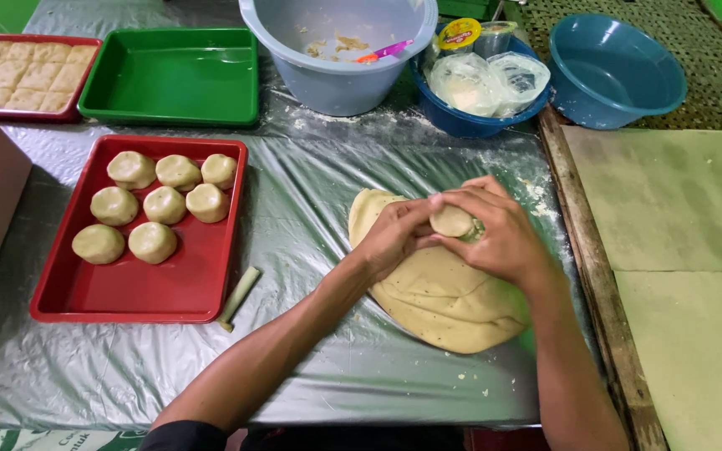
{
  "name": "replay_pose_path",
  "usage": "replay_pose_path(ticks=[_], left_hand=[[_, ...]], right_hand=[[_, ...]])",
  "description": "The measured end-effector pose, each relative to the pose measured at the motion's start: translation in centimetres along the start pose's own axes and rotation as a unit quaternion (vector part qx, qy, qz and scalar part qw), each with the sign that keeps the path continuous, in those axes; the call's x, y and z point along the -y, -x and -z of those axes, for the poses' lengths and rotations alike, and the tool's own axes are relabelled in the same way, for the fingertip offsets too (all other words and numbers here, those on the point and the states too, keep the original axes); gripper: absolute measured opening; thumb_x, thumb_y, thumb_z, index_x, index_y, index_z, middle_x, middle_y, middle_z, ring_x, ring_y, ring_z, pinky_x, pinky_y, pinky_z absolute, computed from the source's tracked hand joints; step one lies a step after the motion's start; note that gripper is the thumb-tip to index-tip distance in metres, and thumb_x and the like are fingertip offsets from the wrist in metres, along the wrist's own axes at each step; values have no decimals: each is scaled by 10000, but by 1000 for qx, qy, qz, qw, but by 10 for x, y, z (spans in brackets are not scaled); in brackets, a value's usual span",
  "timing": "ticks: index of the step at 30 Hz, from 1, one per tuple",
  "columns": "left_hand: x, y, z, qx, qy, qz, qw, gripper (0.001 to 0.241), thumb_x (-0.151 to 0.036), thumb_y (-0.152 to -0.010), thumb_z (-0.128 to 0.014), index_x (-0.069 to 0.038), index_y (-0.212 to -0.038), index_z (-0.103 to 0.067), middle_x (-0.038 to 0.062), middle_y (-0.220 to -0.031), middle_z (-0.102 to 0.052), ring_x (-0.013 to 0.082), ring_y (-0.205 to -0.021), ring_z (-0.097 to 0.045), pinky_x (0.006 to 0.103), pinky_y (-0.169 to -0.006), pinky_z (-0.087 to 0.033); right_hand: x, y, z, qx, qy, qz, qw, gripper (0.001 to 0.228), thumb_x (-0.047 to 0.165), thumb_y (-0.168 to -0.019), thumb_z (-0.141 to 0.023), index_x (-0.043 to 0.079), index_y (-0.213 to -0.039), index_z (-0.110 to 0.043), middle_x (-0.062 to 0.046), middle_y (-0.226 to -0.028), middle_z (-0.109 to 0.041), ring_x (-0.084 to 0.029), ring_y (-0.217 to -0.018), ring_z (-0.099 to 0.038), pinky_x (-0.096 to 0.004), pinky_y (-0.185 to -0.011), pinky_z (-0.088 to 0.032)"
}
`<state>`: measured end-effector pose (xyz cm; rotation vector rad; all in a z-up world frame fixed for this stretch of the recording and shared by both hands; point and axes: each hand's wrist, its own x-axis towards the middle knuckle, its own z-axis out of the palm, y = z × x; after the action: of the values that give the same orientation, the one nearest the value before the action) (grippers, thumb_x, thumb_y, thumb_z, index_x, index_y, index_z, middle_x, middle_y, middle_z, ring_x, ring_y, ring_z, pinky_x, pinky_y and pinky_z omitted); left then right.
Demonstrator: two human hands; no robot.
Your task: The recorder is plucking pieces of dough, rolling them into smooth balls with their hands, and arranging them in a red tray.
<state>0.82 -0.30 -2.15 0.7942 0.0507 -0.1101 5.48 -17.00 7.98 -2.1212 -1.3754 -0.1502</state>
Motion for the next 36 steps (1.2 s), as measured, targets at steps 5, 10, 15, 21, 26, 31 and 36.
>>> replay_pose_path(ticks=[5,10,15,21,26,31,36], left_hand=[[-18,7,-8,17,11,32,999,750,-578,-1008,-580,113,-1296,-565,243,-1124,-672,324,-1050,-720,425,-930,-607],[-5,2,-1,4,25,16,1000,536,-395,-1039,-614,99,-1247,-619,225,-1054,-700,321,-978,-746,436,-898,-623],[-11,5,-5,18,37,13,999,401,-274,-961,-751,87,-1115,-671,179,-937,-698,354,-966,-746,486,-903,-615],[3,-1,9,38,14,9,999,389,-250,-966,-752,83,-1151,-675,220,-978,-753,299,-928,-766,403,-839,-649],[1,-3,10,42,22,30,998,450,-334,-987,-723,82,-1151,-681,228,-970,-749,305,-841,-775,419,-774,-674],[-15,6,-2,52,19,39,998,517,-423,-1027,-639,81,-1128,-691,219,-1008,-750,302,-912,-765,463,-845,-640],[-18,4,-1,69,28,59,996,659,-526,-1019,-613,88,-1255,-629,264,-1141,-710,348,-983,-751,521,-919,-605]], right_hand=[[9,-2,11,18,11,-31,999,445,181,-812,-853,58,-1217,-717,-170,-1174,-735,-392,-1078,-672,-503,-939,-525],[17,-3,17,43,-6,-60,997,371,92,-829,-821,17,-1179,-724,-216,-1133,-727,-424,-1058,-679,-522,-942,-544],[16,2,10,-43,-103,-136,984,460,119,-781,-884,89,-1207,-711,-125,-1147,-704,-302,-1077,-701,-367,-807,-637],[36,-11,22,1,-58,-54,997,427,260,-853,-828,11,-1178,-706,-225,-1180,-690,-402,-1128,-672,-497,-934,-591],[46,-12,30,32,-85,-40,995,569,94,-759,-865,-31,-1272,-650,-251,-1273,-677,-446,-1166,-654,-576,-1025,-520],[25,-4,17,-1,-77,-54,996,522,129,-752,-892,25,-1226,-700,-174,-1194,-733,-383,-1106,-706,-500,-930,-567],[7,-1,-4,4,-7,-27,1000,585,191,-796,-878,38,-1315,-656,-173,-1243,-690,-378,-1131,-685,-485,-929,-581]])
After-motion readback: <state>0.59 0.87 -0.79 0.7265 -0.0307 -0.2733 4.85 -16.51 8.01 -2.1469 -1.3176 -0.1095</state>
